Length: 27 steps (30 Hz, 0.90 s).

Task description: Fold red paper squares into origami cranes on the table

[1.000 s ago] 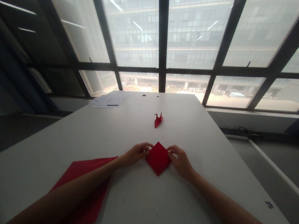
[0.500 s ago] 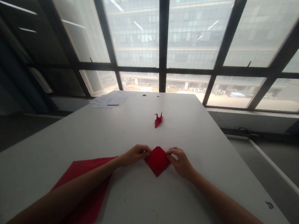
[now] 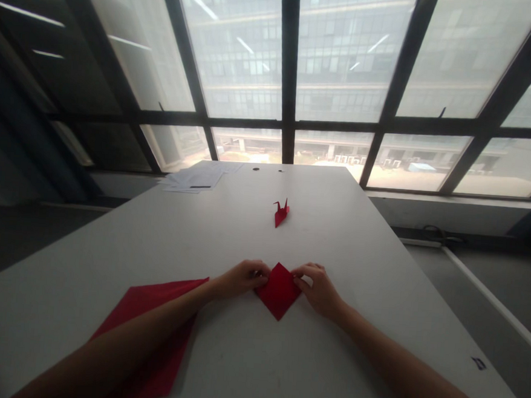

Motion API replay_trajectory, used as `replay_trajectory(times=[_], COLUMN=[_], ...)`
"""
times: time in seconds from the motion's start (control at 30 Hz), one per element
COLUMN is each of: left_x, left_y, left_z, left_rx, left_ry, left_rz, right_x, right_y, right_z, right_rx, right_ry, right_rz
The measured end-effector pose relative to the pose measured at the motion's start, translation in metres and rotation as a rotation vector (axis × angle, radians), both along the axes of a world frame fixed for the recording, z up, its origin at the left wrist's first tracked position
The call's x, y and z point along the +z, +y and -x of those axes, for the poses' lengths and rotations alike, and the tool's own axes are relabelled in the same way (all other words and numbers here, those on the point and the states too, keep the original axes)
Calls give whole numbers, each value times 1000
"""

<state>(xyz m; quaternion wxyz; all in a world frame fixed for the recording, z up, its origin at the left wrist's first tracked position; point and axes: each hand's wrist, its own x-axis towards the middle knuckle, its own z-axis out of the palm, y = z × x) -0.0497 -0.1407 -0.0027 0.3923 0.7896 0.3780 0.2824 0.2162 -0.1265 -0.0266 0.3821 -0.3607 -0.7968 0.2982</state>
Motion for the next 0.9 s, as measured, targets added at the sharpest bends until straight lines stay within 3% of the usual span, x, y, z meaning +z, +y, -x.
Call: replay_trajectory(times=[0.17,0.33,0.5,0.6,0.7,0.9], left_x=[8,14,6,1,-2,-6], left_y=[-2,-4,-2,1,2,2], left_z=[1,3,0,-1,-1,-1], left_rx=[-10,-76,-34,26,70,41], left_ry=[-45,-41,24,30,57,53], left_rz=[93,32,0,-13,-28,-58], right_x=[3,2,-1,-2,-4,-5], right_y=[2,5,6,7,7,5], right_z=[-2,-1,-1,-1,-1,0], right_rx=[-64,-142,-191,-278,-350,-293], right_ry=[122,214,188,136,93,75], right_rz=[119,181,129,19,7,79])
